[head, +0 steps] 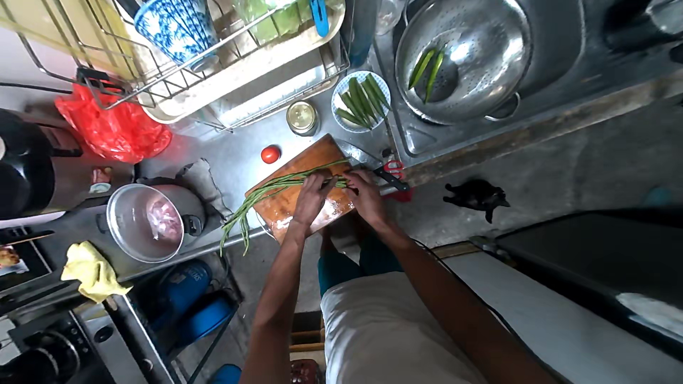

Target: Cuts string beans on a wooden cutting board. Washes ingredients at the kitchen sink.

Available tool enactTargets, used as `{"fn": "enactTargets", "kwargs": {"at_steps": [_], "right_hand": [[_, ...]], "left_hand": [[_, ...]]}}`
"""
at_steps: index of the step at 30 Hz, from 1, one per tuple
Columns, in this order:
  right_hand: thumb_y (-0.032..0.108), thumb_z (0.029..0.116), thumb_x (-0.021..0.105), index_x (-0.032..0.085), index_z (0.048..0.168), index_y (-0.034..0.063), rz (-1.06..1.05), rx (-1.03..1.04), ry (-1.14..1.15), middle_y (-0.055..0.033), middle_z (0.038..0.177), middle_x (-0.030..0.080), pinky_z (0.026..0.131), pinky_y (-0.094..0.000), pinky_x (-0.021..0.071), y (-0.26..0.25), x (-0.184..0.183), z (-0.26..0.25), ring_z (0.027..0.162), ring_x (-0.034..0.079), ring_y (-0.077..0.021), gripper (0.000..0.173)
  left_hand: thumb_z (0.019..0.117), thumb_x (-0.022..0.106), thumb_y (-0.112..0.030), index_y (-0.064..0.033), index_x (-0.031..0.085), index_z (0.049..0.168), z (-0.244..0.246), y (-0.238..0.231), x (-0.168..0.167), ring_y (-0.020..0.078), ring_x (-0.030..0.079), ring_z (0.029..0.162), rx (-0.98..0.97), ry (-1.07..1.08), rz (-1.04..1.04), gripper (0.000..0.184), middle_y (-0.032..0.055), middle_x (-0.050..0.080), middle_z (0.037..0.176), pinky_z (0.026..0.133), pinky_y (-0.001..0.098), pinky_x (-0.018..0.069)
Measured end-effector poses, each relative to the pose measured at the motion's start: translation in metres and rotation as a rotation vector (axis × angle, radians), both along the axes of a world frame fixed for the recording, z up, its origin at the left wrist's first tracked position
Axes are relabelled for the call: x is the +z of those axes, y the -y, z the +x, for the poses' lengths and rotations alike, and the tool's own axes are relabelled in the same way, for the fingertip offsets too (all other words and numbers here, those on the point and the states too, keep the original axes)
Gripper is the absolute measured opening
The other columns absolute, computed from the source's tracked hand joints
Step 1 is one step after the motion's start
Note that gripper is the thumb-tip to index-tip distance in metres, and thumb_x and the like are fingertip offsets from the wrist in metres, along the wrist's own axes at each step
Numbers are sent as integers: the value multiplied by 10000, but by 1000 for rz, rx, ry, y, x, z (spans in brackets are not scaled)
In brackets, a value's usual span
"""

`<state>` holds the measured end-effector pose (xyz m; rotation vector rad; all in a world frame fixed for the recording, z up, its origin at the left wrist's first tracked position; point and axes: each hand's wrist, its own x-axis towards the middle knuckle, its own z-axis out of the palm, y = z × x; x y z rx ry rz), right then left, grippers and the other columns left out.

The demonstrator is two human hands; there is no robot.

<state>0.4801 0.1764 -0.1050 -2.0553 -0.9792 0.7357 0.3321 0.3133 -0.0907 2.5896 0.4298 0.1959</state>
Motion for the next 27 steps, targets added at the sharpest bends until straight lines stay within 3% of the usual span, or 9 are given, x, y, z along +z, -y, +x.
{"fn": "enactTargets", "kwargs": {"at_steps": [7, 14, 27], "right_hand": [[136, 974, 709, 688, 1277, 126, -62, -65, 84, -116, 1323, 629, 1019, -482, 541, -9, 11, -7, 1212, 621, -288, 304], [107, 982, 692, 733, 1193, 98, -25, -150, 18, -119, 1218, 684, 888, -451, 604, -7, 10, -8, 1030, 700, -251, 216], [139, 974, 710, 696, 1254, 105, -90, -205, -128, -106, 1229, 696, 930, -444, 601, 2, 12, -6, 1063, 705, -222, 282]], "left_hand": [[935, 652, 8, -135, 687, 1334, 2, 1, -12, 320, 554, 1300, 17, -23, 23, 425, 129, 624, 1352, 1111, 485, 445], [989, 628, -79, -134, 716, 1293, 4, 3, -16, 307, 556, 1299, 41, 47, 6, 321, 128, 640, 1317, 1131, 479, 433], [1032, 599, -169, -38, 745, 1104, 14, 11, -7, 296, 577, 1289, 97, 99, -128, 209, 127, 666, 1284, 1131, 469, 441]]}}
